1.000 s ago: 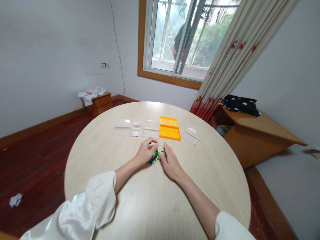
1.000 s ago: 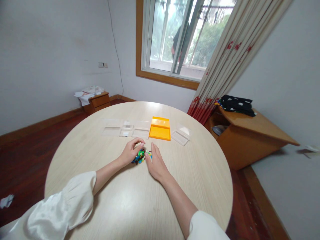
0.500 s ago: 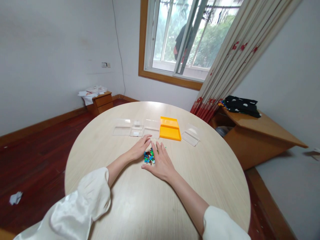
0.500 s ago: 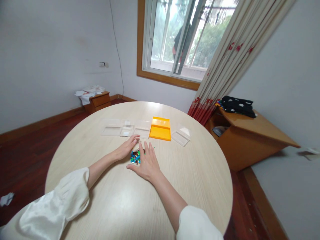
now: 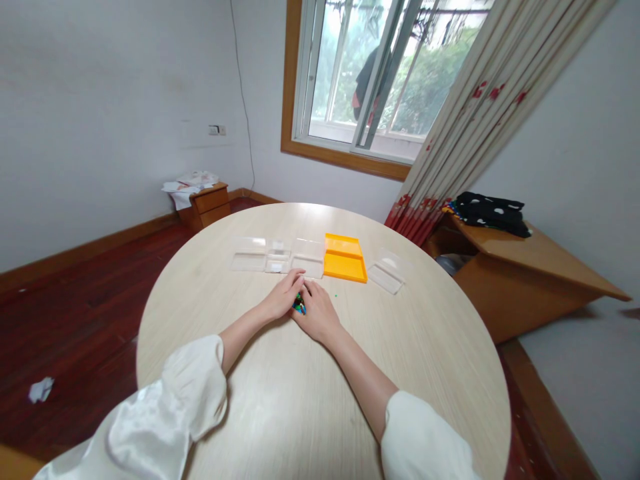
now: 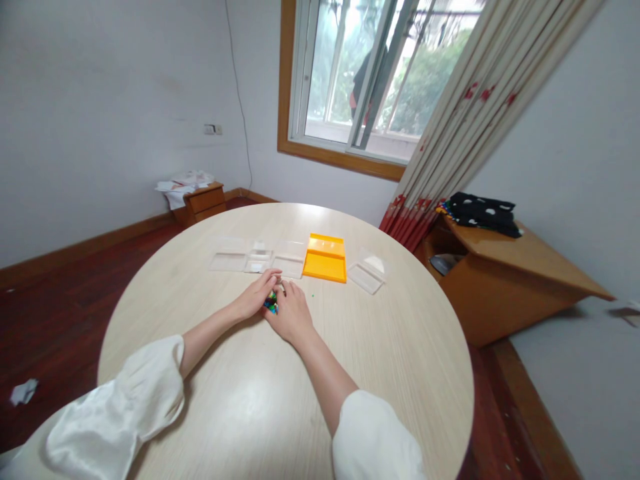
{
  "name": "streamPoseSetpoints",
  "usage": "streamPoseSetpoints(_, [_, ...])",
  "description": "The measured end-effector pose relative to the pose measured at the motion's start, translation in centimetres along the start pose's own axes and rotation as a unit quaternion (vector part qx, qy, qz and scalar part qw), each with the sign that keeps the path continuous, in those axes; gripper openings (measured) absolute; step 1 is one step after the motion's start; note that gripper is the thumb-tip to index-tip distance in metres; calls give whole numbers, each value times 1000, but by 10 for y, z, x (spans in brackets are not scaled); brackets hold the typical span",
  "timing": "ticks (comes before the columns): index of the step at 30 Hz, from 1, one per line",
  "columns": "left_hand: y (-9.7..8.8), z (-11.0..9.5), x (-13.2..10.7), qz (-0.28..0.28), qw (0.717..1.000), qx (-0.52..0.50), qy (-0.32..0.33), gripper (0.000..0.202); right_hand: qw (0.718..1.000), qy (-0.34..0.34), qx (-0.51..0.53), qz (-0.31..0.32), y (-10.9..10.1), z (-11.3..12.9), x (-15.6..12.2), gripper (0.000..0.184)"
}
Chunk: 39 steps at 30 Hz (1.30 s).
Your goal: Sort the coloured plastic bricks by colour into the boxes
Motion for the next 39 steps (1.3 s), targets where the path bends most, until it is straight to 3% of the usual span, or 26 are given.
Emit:
streamPoseSetpoints(16, [14,-1,-7,52,998,-38,11,45,992,25,-104,71,-3,7,0,26])
streamPoseSetpoints(22, [14,6,-4,38,993,-112,11,47,995,15,-96,21,-7,6,-1,28])
streamPoseSetpoints(27, [13,8,0,21,984,-175,12,49,993,-4,41,-111,-17,-1,-3,32])
streamPoseSetpoints(31, [15,8,1,19,977,-213,6,51,965,49,174,-190,-24,-12,-5,35])
streamPoseSetpoints(35, [17,7,0,27,972,-232,7,50,924,114,299,-212,-24,-20,-6,37])
streamPoseSetpoints(39, [18,4,-2,41,973,-229,4,52,899,133,363,-205,-24,-22,-5,38])
Point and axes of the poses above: each hand's wrist, its own x-axis towards the middle knuckle, its own y-axis out of the palm, z = x × y, the point moved 5 cm from there along x, towards the middle knuckle, and after that the axes turned 4 degrees about -y, right-handed, at the moved point
